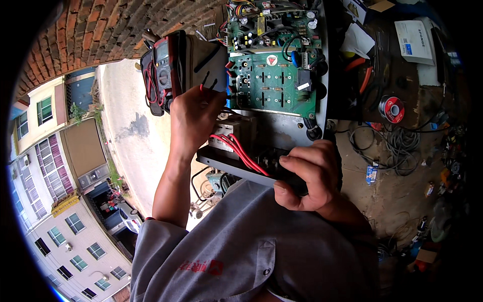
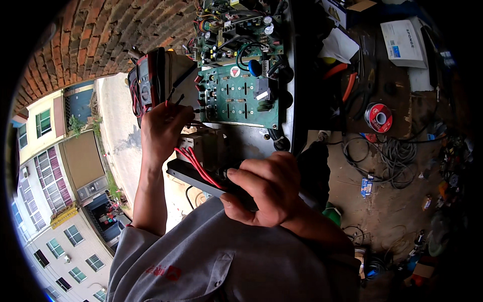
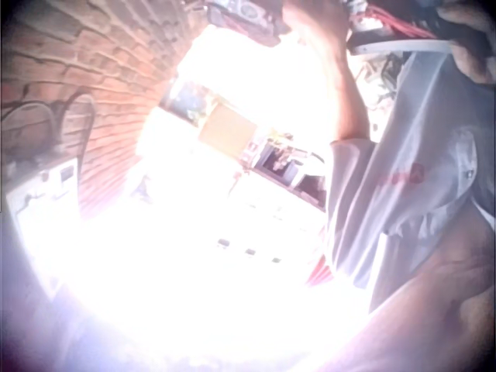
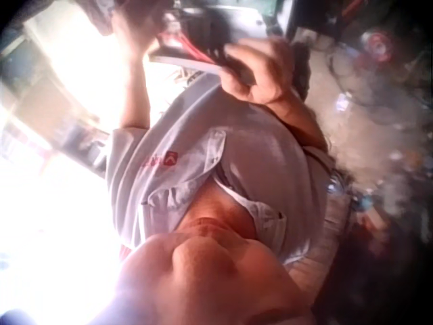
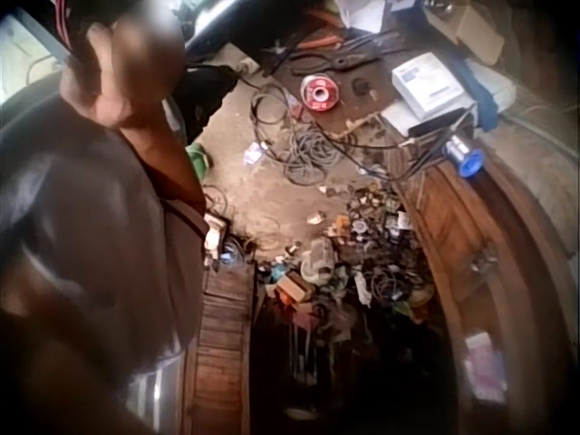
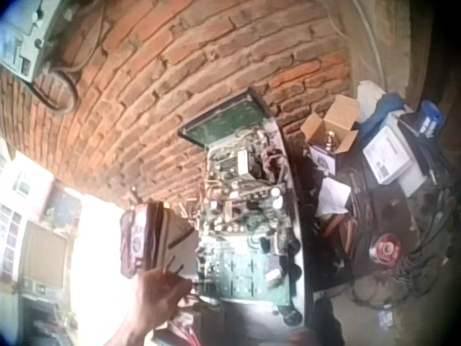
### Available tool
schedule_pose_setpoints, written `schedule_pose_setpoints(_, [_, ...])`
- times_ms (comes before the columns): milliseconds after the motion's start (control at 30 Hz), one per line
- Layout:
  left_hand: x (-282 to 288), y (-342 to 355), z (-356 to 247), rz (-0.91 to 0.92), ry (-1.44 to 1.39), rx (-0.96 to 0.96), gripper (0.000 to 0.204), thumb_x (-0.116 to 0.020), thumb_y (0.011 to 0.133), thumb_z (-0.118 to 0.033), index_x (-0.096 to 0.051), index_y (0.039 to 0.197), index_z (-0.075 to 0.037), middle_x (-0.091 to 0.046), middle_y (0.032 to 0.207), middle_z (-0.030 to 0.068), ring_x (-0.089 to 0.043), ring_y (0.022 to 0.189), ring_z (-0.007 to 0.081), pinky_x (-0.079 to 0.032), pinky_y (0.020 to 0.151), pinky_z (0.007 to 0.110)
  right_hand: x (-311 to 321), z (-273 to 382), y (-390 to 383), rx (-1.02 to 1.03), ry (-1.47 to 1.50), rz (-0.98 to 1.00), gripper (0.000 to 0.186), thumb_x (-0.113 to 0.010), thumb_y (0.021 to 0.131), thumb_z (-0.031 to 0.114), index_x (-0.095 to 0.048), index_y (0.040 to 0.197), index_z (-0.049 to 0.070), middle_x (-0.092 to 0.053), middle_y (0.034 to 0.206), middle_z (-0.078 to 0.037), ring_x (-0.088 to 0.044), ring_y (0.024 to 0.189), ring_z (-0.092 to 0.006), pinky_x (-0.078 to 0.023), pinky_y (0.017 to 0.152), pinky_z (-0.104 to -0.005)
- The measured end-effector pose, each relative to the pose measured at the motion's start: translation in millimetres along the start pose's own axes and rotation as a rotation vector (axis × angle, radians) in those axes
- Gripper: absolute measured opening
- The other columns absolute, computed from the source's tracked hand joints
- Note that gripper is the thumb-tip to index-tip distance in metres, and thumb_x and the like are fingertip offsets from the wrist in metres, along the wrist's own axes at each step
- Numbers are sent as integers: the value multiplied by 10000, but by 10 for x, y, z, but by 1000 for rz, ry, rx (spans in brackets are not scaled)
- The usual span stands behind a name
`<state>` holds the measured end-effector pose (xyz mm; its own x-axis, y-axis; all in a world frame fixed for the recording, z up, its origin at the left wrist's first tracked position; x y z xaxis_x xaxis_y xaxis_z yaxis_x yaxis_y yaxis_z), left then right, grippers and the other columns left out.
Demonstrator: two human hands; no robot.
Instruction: The person uses a digital multimeter to test various points on an exposed circuit board inside a metal chassis. They systematically touch the red and black probes to different components and connection points on the board, checking for electrical continuity or voltage. The person occasionally adjusts the multimeter dial and repositions the probes to different areas of the circuit board.
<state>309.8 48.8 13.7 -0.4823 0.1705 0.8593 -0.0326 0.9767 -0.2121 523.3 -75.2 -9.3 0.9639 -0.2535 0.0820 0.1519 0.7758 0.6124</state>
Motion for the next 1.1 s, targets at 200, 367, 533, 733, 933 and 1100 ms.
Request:
schedule_pose_setpoints(200, [6,16,-56,1,30,0,208,-727,835,-165,-710,844,41,-715,728,78,-629,634,83,-484,583,244,-2,-6,1,1,20,-13,396,-750,759,264,-619,1055,35,-622,884,-74,-539,673,-191,-383,632,-341])
schedule_pose_setpoints(367, [7,26,-102,11,118,-15,203,-723,821,-175,-717,838,27,-709,707,79,-621,633,75,-488,595,249,-3,-18,0,-4,22,-26,378,-754,757,269,-628,1027,37,-621,882,-72,-541,673,-191,-383,624,-339])
schedule_pose_setpoints(533, [4,34,-138,89,182,-12,200,-722,818,-171,-720,856,25,-707,718,88,-635,651,89,-496,609,264,-3,-11,-2,-2,38,-44,351,-758,752,262,-639,995,39,-609,850,-62,-531,643,-183,-376,608,-333])
schedule_pose_setpoints(733, [-30,77,-215,217,298,-63,197,-723,816,-162,-717,868,27,-702,746,98,-651,688,125,-506,631,277,0,19,10,57,53,-77,307,-760,741,189,-486,628,107,-474,629,-10,-421,488,-157,-307,502,-309])
schedule_pose_setpoints(933, [-50,153,-285,156,356,-170,165,-696,821,-149,-702,841,14,-689,707,152,-700,657,275,-529,616,342,-22,27,20,34,79,-102,420,-760,726,135,-370,571,133,-426,576,5,-383,455,-145,-270,476,-289])
schedule_pose_setpoints(1100, [-51,153,-246,192,324,-183,161,-708,816,-141,-696,846,17,-691,735,164,-702,675,274,-530,622,343,-9,30,-15,33,72,-61,363,-740,761,150,-423,587,125,-474,625,-5,-417,476,-150,-304,484,-315])
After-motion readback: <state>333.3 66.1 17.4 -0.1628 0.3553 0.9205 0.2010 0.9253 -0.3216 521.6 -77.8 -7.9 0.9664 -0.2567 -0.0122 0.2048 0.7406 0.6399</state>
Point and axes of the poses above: each hand's wrist, its own y-axis towards the middle knuckle, its own x-axis out of the back of the hand, z = x × y, the point moved 7 cm from there along y, towards the middle knuckle
